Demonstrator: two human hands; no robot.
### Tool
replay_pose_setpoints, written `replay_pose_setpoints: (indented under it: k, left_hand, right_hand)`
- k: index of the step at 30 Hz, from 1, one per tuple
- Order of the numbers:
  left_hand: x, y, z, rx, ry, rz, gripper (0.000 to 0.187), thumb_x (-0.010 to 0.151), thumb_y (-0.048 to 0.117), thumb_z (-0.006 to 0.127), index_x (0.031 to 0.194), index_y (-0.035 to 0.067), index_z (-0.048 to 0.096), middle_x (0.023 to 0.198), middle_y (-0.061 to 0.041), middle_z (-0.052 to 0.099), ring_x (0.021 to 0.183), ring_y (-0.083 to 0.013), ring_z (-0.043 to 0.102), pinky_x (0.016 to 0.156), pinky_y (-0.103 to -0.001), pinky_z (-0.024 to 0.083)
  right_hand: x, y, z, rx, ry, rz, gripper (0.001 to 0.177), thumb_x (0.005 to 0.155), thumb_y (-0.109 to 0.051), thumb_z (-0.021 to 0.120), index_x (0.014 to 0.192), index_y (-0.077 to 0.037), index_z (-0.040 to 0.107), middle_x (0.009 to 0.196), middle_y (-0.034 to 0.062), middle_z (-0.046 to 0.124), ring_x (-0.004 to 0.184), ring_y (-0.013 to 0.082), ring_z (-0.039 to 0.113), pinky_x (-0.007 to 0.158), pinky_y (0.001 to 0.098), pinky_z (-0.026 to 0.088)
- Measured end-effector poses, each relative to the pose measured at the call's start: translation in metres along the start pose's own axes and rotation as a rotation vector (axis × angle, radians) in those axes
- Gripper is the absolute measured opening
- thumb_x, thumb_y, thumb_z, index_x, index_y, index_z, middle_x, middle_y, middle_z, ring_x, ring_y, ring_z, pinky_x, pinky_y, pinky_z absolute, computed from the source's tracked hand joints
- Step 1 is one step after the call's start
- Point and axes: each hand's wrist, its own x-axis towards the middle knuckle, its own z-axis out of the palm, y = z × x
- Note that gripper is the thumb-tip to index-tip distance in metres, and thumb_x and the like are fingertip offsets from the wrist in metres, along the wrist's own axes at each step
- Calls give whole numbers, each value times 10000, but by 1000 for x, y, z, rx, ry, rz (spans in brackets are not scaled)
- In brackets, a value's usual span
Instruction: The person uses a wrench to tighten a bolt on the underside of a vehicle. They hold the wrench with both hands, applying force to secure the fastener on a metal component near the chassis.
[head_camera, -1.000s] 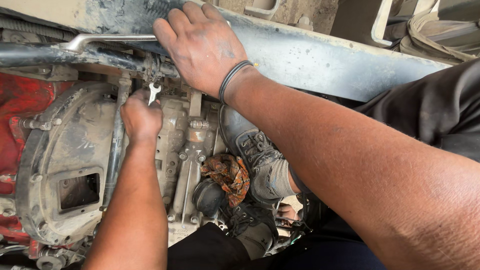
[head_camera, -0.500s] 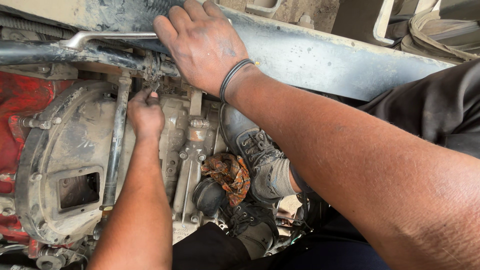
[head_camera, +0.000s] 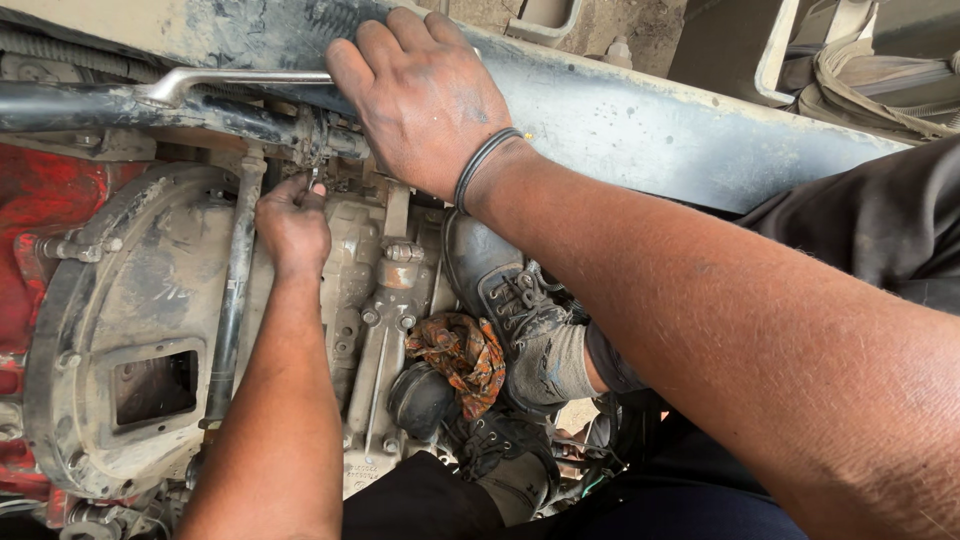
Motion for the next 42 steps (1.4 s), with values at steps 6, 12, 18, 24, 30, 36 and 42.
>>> replay_pose_setpoints:
  k: [6,12,18,24,30,36,42]
  left_hand:
    - [2,0,-2,-171,-19,41,292,910,99,796,1162,-37,738,1044,-144,754,902,-192,711,822,-301,565]
    - [7,24,-14,-158,-115,-96,242,919,95,763,1126,-25,732,864,-99,765,692,-134,689,597,-264,522]
    - [3,29,-5,-329,-107,-225,185,930,84,766,1059,-48,756,825,-119,727,639,-139,597,562,-314,454]
    - [10,17,6,-161,-1,-129,275,865,132,802,1057,-54,737,861,-147,770,716,-188,704,688,-349,555]
    - [3,25,-18,153,-118,36,297,964,259,692,1096,2,757,996,-279,710,951,-446,686,833,-478,524]
    - [-3,18,-5,145,44,159,266,955,206,681,1068,-23,754,1034,-280,720,992,-458,683,881,-486,525]
    - [3,8,3,-82,-72,-154,253,965,200,644,1111,3,705,943,-239,743,892,-410,736,827,-464,558]
  right_hand:
    - [0,1,1,5,-20,-3,221,894,-166,665,1068,-81,560,944,91,570,947,283,584,847,429,472]
    - [0,1,1,-3,-17,-5,231,871,-170,665,1055,-86,554,930,87,573,941,280,586,843,429,475]
    - [0,1,-1,12,-9,-12,221,888,-168,666,1057,-81,554,930,92,569,948,287,588,854,433,476]
    - [2,0,-6,47,-29,8,189,868,-155,658,1013,-85,560,917,96,575,944,293,593,855,437,481]
    - [10,-4,-16,40,-66,11,188,840,-170,661,979,-85,566,895,94,582,915,292,602,813,429,479]
    - [10,-3,-17,74,-72,28,174,857,-168,668,974,-93,564,898,89,583,909,291,597,821,428,479]
    - [9,-2,-14,61,-48,19,184,852,-160,667,993,-88,572,893,88,583,913,288,596,821,429,484]
